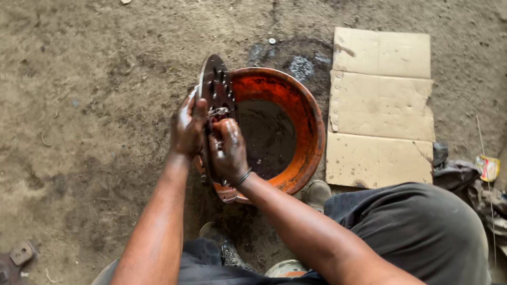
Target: The person scrubs a circular metal part with multiple holes using a cloth and liquid from an orange bucket. They repeatedly dip the cloth into the bucket and wipe the part's surface and holes.
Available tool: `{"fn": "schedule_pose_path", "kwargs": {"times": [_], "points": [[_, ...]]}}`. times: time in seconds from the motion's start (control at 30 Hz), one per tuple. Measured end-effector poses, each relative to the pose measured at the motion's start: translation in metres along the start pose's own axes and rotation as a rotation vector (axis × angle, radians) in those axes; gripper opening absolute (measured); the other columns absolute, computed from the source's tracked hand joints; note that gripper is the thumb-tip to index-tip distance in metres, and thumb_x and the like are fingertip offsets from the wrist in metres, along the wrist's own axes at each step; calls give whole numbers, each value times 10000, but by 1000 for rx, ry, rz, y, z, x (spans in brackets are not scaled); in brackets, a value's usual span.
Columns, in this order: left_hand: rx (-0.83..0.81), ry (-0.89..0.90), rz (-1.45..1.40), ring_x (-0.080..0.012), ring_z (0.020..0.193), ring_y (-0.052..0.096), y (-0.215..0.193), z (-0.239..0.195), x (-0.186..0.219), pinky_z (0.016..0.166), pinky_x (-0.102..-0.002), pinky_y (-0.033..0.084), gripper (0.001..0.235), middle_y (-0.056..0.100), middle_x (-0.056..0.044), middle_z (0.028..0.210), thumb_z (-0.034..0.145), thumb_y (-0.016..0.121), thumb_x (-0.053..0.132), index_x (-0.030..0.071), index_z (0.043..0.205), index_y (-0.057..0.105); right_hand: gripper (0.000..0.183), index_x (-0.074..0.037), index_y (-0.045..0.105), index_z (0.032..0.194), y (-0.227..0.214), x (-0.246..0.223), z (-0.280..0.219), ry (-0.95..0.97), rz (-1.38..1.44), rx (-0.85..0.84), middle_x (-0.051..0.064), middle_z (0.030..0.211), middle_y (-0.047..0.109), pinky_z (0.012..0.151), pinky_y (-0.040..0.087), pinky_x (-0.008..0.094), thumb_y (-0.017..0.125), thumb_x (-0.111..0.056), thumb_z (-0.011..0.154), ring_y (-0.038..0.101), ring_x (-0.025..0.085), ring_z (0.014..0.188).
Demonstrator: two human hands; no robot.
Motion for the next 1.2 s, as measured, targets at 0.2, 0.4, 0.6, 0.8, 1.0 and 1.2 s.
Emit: {"fn": "schedule_pose_path", "kwargs": {"times": [0.2,0.4,0.6,0.8,1.0,1.2], "points": [[40,-141,246,-251,1060,685,-11,-5,-22,943,-404,524,860,752,-141,1086,970,367,773,14,1240,671,191,-16,552,1157,9,25,44,-101,47,99,213,1099,619,881,537,461,621,-44,981,627,409,1007],[23,-27,166,-275,1109,678,-4,-6,-1,950,-406,517,903,741,-140,1152,958,331,826,49,1284,654,171,-46,558,1081,32,69,92,65,-134,-55,185,1001,659,781,540,477,641,-146,970,660,408,931],[34,-239,214,-314,894,693,-18,-8,-56,800,-474,555,915,684,-169,917,940,296,838,32,1166,664,127,-35,538,1097,15,9,7,-62,40,-141,197,1007,601,762,528,485,580,-127,1021,637,398,918],[-4,-159,272,-296,946,660,-12,-9,-47,855,-513,530,967,663,-155,981,961,245,878,26,1158,659,127,-47,569,1108,27,52,23,-14,25,5,178,951,683,686,589,439,610,-142,1035,725,359,830],[-1,-100,272,-296,970,668,2,-9,-2,856,-477,529,997,695,-134,969,899,227,891,79,1274,667,204,-102,609,1107,32,168,50,292,-178,-138,201,911,726,702,563,481,616,-269,989,717,396,837],[10,-52,314,-280,950,659,0,-6,-8,831,-483,522,1000,689,-120,946,941,208,876,46,1277,653,272,-78,631,1009,-15,284,-59,675,-353,-378,199,912,735,763,542,476,600,-348,1001,731,386,882]]}}
Point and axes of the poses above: each hand's wrist, its own z-axis towards the middle knuckle, its own y-axis out of the palm, x = y × z, the point moved 10 cm from there along z, towards the middle knuckle
